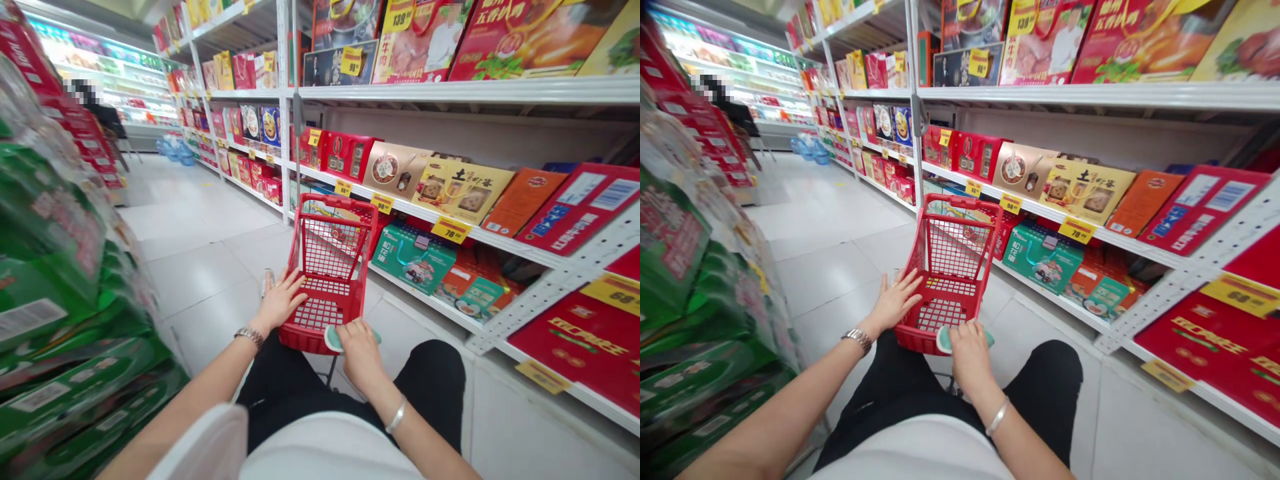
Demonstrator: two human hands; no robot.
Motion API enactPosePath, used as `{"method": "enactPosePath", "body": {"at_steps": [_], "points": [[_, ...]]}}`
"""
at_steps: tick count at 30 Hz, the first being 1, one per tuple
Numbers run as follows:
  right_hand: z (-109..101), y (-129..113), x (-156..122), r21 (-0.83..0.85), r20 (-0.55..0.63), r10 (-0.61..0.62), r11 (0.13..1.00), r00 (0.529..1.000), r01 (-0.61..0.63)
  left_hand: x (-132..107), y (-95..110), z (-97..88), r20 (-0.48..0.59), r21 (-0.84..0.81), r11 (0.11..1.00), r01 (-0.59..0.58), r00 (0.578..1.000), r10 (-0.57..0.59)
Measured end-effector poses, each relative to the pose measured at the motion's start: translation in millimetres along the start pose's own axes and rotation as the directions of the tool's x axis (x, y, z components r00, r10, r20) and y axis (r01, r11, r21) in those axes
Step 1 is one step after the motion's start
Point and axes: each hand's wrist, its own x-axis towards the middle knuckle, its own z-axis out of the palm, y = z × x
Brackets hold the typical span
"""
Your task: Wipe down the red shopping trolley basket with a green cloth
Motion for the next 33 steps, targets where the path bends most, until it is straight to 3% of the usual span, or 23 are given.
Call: {"method": "enactPosePath", "body": {"at_steps": [2,4,7,11,14,18,24,29,33], "points": [[6.1,-12.7,-0.9,0.066,-0.004,-0.086,0.994,0.996,0.086,1.1,-18.9,-4.3,-0.002,0.055,0.994,0.095,0.995,-0.095],[12.0,-20.3,-1.3,0.127,-0.010,-0.173,0.977,0.985,0.173,0.6,-22.3,-5.1,-0.010,0.087,0.982,0.170,0.985,-0.170],[15.3,-26.1,-1.0,0.190,-0.007,-0.267,0.946,0.964,0.263,-5.8,3.5,3.3,-0.005,0.055,0.981,0.186,0.983,-0.186],[6.3,-26.7,-1.2,0.187,0.026,-0.335,0.927,0.942,0.324,-16.7,50.4,18.7,0.044,-0.030,0.997,0.066,0.997,-0.065],[-4.9,-16.1,-0.3,0.119,0.057,-0.348,0.933,0.936,0.340,-16.4,59.5,20.3,0.110,-0.059,0.993,0.105,0.989,-0.098],[-18.3,19.8,14.4,0.036,0.036,-0.278,0.960,0.960,0.276,-9.5,49.7,16.3,0.174,-0.026,0.996,0.087,0.981,-0.081],[-51.9,109.2,59.7,-0.181,0.000,-0.006,0.983,1.000,0.006,-8.9,46.2,14.2,0.278,0.013,0.998,0.054,0.959,-0.056],[-90.7,179.0,76.8,-0.322,-0.160,0.137,0.929,0.978,-0.183,-14.1,43.7,11.5,0.292,-0.017,0.999,0.031,0.956,-0.025],[-100.4,205.3,79.0,-0.393,-0.247,0.170,0.883,0.954,-0.259,-13.6,44.9,6.7,0.294,-0.056,0.998,0.024,0.956,-0.006]]}}
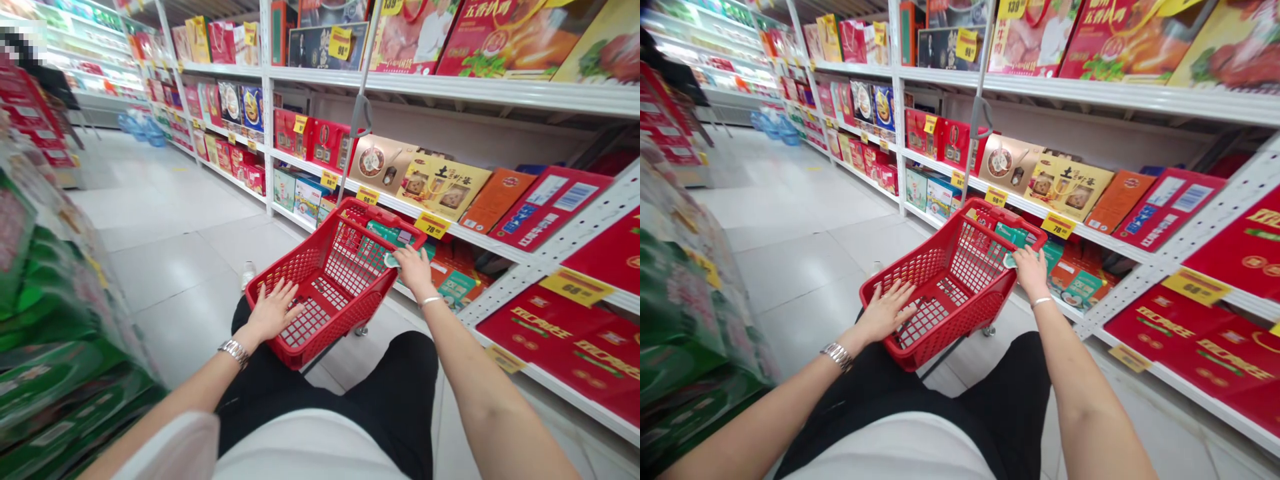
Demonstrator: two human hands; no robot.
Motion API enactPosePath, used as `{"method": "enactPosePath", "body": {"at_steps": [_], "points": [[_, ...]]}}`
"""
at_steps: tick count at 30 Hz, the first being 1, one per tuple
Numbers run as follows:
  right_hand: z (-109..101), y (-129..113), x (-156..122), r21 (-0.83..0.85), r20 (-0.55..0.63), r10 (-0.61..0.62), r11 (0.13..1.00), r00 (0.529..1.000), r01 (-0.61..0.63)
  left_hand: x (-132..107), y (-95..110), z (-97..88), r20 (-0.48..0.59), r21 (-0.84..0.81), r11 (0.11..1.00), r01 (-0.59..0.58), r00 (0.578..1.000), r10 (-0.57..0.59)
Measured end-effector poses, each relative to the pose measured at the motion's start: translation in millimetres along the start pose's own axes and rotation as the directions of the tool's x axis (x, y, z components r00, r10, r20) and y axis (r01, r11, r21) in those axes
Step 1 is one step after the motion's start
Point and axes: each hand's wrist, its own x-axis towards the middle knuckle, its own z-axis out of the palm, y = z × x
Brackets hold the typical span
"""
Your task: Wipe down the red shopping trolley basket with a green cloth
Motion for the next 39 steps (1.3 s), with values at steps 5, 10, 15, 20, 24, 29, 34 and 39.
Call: {"method": "enactPosePath", "body": {"at_steps": [5,10,15,20,24,29,34,39], "points": [[11.6,-12.8,-12.6,-0.014,-0.040,0.018,1.000,0.999,-0.019,4.5,2.4,-5.5,0.033,-0.020,1.000,0.023,0.999,-0.023],[15.4,-61.1,-44.2,0.112,-0.069,-0.061,0.991,0.996,0.068,10.3,-8.5,-6.1,0.042,-0.016,0.998,0.066,0.997,-0.065],[7.2,-137.2,-82.2,0.268,-0.026,-0.143,0.952,0.989,0.145,17.3,-25.7,-5.6,0.024,0.004,0.997,0.075,0.997,-0.075],[-3.3,-195.7,-105.4,0.485,-0.039,-0.249,0.842,0.968,0.237,27.4,-52.4,-11.5,0.045,0.010,0.999,0.039,0.998,-0.039],[-6.6,-211.7,-104.4,0.571,-0.017,-0.337,0.769,0.941,0.286,34.4,-83.2,-21.9,0.025,0.005,0.999,0.042,0.999,-0.042],[-4.6,-219.7,-100.0,0.615,-0.064,-0.476,0.673,0.877,0.410,34.4,-85.2,-24.4,-0.086,-0.016,0.979,0.202,0.975,-0.203],[-16.7,-214.0,-93.2,0.566,-0.078,-0.538,0.669,0.839,0.482,20.1,-50.9,-15.1,-0.050,-0.064,0.964,0.256,0.964,-0.260],[-34.5,-170.9,-87.2,0.388,0.000,-0.391,0.848,0.920,0.361,13.9,-49.2,-19.5,0.031,-0.036,0.951,0.306,0.952,-0.305]]}}
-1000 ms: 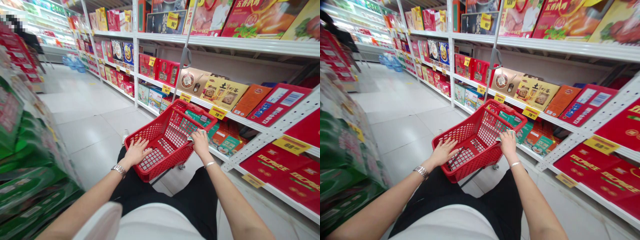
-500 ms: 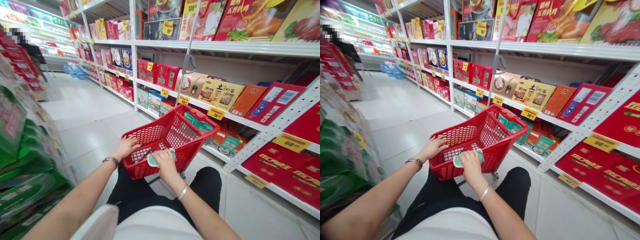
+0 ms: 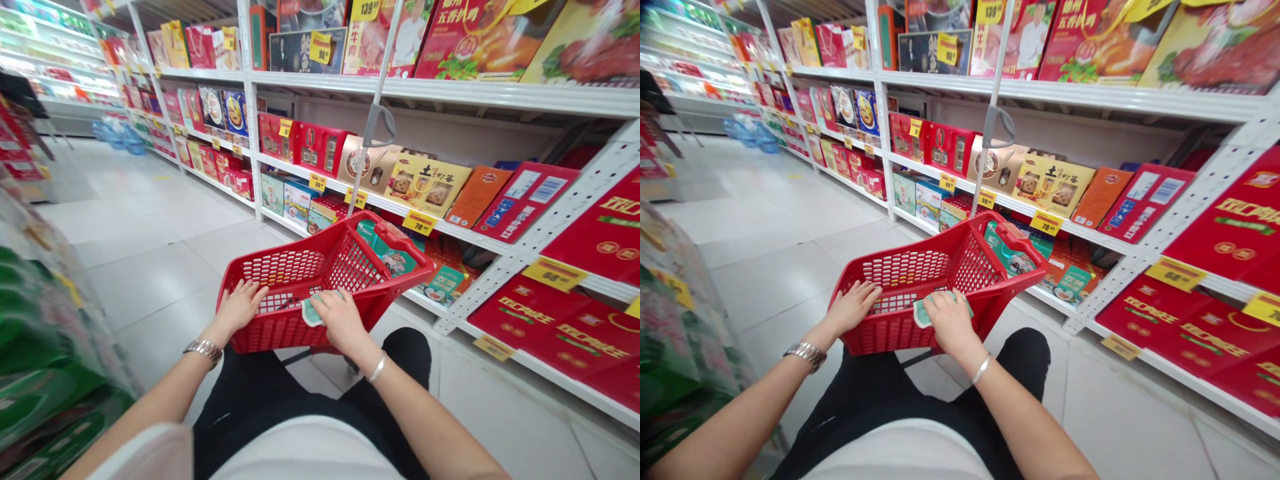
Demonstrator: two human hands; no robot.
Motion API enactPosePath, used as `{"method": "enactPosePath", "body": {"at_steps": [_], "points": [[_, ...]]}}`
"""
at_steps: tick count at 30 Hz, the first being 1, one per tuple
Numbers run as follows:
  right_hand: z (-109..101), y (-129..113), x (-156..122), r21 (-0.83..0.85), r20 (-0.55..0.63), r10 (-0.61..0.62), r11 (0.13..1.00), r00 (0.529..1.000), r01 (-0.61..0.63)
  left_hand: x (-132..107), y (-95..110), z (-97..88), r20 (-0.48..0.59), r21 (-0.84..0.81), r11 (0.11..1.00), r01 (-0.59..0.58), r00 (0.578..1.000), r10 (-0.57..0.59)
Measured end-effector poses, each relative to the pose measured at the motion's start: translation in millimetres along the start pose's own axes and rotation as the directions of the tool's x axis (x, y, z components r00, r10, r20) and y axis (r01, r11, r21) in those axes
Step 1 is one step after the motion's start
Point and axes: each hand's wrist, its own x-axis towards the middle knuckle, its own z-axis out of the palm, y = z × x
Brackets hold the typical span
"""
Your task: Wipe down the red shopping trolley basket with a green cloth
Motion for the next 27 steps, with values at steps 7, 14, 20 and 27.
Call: {"method": "enactPosePath", "body": {"at_steps": [7,14,20,27], "points": [[-50.4,74.3,-31.4,-0.251,-0.055,0.216,0.942,0.975,-0.223,2.2,3.8,-5.0,-0.008,-0.018,0.999,0.037,0.999,-0.037],[-96.2,155.6,-28.9,-0.449,-0.118,0.432,0.780,0.894,-0.436,9.9,9.7,-5.5,-0.040,-0.082,0.996,0.038,0.998,-0.042],[-93.0,177.2,-22.2,-0.413,-0.166,0.421,0.792,0.892,-0.451,23.8,11.6,-13.3,-0.172,-0.070,0.995,-0.066,0.984,0.053],[-76.1,150.9,-32.5,-0.270,-0.254,0.325,0.881,0.911,-0.390,41.4,11.3,-20.1,-0.335,0.001,0.995,0.103,0.937,-0.097]]}}
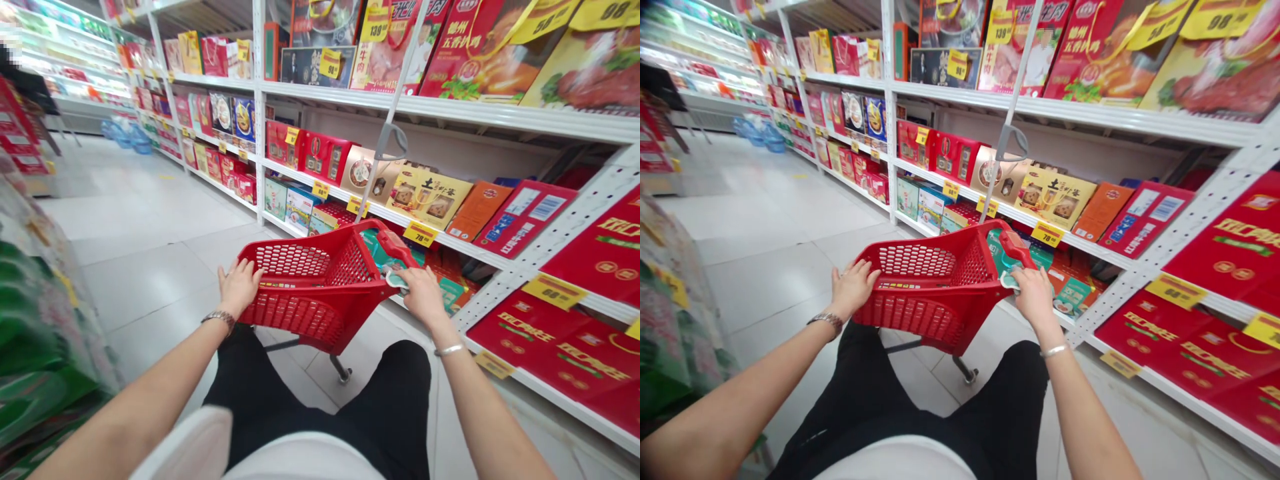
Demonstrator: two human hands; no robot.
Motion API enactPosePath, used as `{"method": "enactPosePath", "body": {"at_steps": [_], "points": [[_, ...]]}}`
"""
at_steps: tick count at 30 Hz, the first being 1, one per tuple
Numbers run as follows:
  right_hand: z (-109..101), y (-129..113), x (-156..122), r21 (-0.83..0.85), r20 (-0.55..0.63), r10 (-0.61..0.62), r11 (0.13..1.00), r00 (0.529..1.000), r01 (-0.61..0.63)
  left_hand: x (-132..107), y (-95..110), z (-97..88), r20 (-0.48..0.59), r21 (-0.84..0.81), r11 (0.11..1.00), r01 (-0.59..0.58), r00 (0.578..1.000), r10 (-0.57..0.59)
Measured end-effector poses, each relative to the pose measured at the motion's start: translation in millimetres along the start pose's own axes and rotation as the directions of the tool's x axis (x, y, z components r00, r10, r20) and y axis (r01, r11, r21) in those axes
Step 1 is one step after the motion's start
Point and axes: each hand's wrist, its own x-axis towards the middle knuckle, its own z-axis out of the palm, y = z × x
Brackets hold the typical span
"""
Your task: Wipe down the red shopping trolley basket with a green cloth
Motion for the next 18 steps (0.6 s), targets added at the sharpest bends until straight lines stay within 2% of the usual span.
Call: {"method": "enactPosePath", "body": {"at_steps": [3,6,10,12,14,16,18], "points": [[-5.1,-21.5,-17.8,0.053,-0.052,-0.031,0.998,0.998,0.033,-8.6,22.4,1.6,-0.025,-0.034,0.993,-0.117,0.993,0.116],[-11.2,-47.6,-37.6,0.109,-0.101,-0.064,0.991,0.993,0.075,-25.4,58.6,-2.1,-0.019,-0.129,0.965,-0.229,0.973,0.228],[-28.4,-73.7,-65.2,0.312,-0.131,-0.179,0.926,0.975,0.212,-50.3,107.9,-16.9,-0.048,-0.294,0.870,-0.396,0.915,0.400],[-44.0,-79.4,-77.5,0.450,-0.149,-0.237,0.848,0.960,0.279,-62.0,126.6,-27.5,-0.077,-0.369,0.804,-0.467,0.877,0.474],[-61.0,-80.2,-85.9,0.539,-0.186,-0.230,0.789,0.955,0.295,-72.7,140.1,-39.0,-0.123,-0.428,0.729,-0.534,0.834,0.539],[-73.6,-78.3,-88.0,0.549,-0.238,-0.180,0.786,0.954,0.285,-82.0,149.1,-49.5,-0.169,-0.464,0.664,-0.587,0.794,0.584],[-77.3,-77.7,-83.9,0.495,-0.279,-0.151,0.823,0.948,0.277,-89.6,154.6,-55.9,-0.196,-0.481,0.624,-0.617,0.769,0.609]]}}
